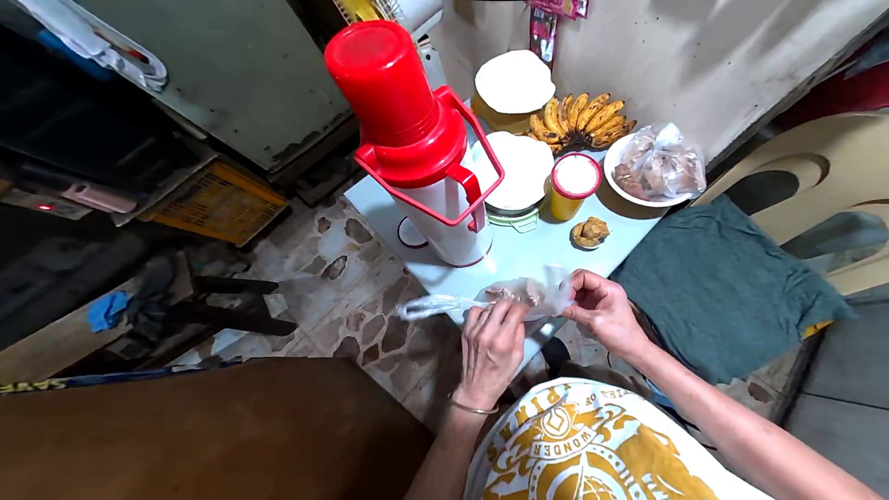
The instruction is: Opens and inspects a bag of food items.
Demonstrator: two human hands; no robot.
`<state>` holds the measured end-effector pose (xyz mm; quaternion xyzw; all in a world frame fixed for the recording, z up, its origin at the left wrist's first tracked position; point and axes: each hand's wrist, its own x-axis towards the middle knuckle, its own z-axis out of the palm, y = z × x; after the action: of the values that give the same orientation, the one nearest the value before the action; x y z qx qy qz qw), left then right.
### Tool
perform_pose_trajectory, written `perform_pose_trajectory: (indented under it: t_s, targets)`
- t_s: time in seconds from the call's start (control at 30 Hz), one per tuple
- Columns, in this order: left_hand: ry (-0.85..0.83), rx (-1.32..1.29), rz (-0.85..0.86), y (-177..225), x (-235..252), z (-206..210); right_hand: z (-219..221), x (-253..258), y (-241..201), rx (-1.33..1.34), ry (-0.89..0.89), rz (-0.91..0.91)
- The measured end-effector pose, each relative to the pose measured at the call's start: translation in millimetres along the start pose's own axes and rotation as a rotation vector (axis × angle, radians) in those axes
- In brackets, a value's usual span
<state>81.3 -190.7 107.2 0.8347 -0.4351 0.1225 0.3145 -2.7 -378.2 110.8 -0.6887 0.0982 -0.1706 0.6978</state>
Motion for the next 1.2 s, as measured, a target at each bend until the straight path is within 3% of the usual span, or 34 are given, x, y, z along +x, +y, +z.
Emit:
perform_pose_trajectory:
  t_s: [0.2,0.3,0.37,0.43,0.5,0.53,0.63,0.8,0.87,0.93,1.0,1.1,1.2]
  targets:
    - [0.017,-0.026,0.215,-3.8,14.8,-40.8,-11.0,-3.2,-4.2,-0.036,0.075,0.027]
    - [-0.006,-0.023,0.276,-4.2,21.4,-45.3,-26.4,-1.5,2.0,-0.388,0.129,0.036]
    - [-0.06,-0.019,0.296,-2.9,20.8,-39.7,-37.3,-2.2,-17.4,-0.647,0.092,-0.066]
    - [-0.068,-0.015,0.295,1.4,20.2,-34.6,-36.7,1.0,-45.0,-0.659,0.104,-0.336]
    - [-0.082,-0.018,0.291,6.6,22.3,-33.5,-15.9,5.9,-71.1,-0.456,-0.019,-0.605]
    - [-0.092,-0.014,0.292,8.5,24.6,-34.3,-0.7,8.8,-78.5,-0.358,-0.132,-0.649]
    - [-0.197,-0.048,0.266,4.8,21.7,-37.5,30.1,18.3,-56.0,-0.239,-0.4,-0.502]
    - [-0.425,-0.155,0.232,-7.7,12.1,-49.0,18.3,16.7,-12.5,-0.574,-0.723,-0.202]
    - [-0.514,-0.189,0.257,-8.3,17.5,-54.1,13.6,12.5,-11.4,-0.724,-0.868,-0.183]
    - [-0.704,-0.167,0.288,-6.6,20.7,-58.0,6.2,17.8,-14.8,-0.931,-1.005,-0.178]
    - [-0.926,-0.07,0.217,-1.0,22.6,-64.2,-3.2,27.0,-9.5,-1.123,-0.964,-0.255]
    - [-1.153,0.191,-0.136,6.3,38.0,-72.5,-14.3,38.0,-10.2,-1.258,-0.664,-0.274]
    - [-0.993,0.303,-0.308,4.1,47.1,-68.1,-14.7,41.5,-12.2,-1.258,-0.478,-0.285]
